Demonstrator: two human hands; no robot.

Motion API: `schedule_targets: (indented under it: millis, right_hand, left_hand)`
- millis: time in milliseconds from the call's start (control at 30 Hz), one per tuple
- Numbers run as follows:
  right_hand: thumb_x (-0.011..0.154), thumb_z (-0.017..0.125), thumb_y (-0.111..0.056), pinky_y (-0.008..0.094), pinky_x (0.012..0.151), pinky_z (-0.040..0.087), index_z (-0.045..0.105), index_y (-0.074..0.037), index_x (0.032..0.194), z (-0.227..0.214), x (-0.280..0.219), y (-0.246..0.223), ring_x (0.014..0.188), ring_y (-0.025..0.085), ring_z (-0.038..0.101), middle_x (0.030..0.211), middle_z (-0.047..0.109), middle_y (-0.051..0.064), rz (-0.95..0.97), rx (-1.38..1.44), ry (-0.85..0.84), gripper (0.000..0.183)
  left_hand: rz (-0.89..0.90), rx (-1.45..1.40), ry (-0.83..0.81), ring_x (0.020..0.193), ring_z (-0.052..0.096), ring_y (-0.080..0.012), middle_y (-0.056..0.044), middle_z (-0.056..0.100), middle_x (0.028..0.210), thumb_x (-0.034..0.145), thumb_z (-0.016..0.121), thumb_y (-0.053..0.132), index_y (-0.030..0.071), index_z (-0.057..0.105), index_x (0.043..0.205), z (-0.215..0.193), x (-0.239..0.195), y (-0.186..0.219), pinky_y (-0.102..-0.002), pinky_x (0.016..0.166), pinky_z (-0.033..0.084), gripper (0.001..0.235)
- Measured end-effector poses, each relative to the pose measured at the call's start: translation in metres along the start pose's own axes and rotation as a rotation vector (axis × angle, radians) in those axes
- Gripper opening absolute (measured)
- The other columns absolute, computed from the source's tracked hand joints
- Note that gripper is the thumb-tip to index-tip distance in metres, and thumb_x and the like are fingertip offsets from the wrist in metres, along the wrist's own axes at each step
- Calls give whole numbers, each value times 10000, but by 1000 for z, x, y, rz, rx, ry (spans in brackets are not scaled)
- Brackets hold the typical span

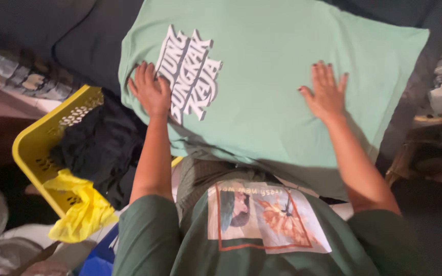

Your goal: The person irons a light green t-shirt on a dark ironing board, then folds it neatly. They use an electric iron to smooth the fabric and fold the shirt into a compact rectangle.

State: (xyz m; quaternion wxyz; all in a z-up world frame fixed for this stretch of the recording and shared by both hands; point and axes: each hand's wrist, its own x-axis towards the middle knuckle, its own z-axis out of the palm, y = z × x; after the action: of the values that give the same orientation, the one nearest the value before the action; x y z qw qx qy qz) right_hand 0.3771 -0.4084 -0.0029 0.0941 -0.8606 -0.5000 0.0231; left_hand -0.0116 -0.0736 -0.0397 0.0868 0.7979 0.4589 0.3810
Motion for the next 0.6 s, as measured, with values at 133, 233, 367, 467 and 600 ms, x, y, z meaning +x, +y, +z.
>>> schedule_targets:
  millis: [133, 233, 367, 467, 600]
  right_hand:
    - [1080, 463, -517, 678, 1226, 10, 372, -31, 1594, -7, -53, 23, 1601, 347, 179, 1697, 266, 227, 151, 28, 17, 713]
    - [1084, 465, -467, 671, 1212, 12, 357, 13, 1615, -14, -118, 30, 1585, 407, 161, 1693, 259, 263, 173, 82, 126, 724]
    - [1094, 495, -404, 622, 1255, 80, 406, 19, 1602, -22, -167, 30, 1583, 423, 209, 1689, 309, 259, 190, 102, 139, 666]
    - [1088, 543, -375, 609, 1278, 103, 459, 25, 1567, -22, -178, 23, 1579, 413, 268, 1681, 351, 248, 195, 78, 169, 629]
    - [1093, 539, -342, 653, 1270, 112, 491, 13, 1540, -31, -205, 24, 1583, 423, 296, 1671, 382, 248, 272, 111, 287, 573]
  left_hand:
    - [4, -90, -35, 1466, 437, -333, -123, 550, 1506, 971, 624, 285, 82, 605, 1387, -2, 2, -10, -595, 1239, 163, 463]
    - [-33, -162, -46, 1492, 401, -346, -128, 517, 1544, 1012, 601, 285, 69, 565, 1444, -12, 1, -25, -570, 1245, 189, 485]
    - [71, -23, -137, 1503, 361, -371, -157, 469, 1584, 1054, 595, 285, 77, 564, 1465, -14, -6, -36, -564, 1218, 207, 461]
    - [42, 27, -163, 1476, 376, -406, -174, 472, 1569, 1034, 603, 274, 74, 566, 1460, -20, -10, -40, -576, 1198, 239, 472]
    - [91, 92, -144, 1451, 402, -457, -248, 458, 1567, 1036, 607, 219, 28, 548, 1491, -17, -12, -35, -606, 1171, 274, 497]
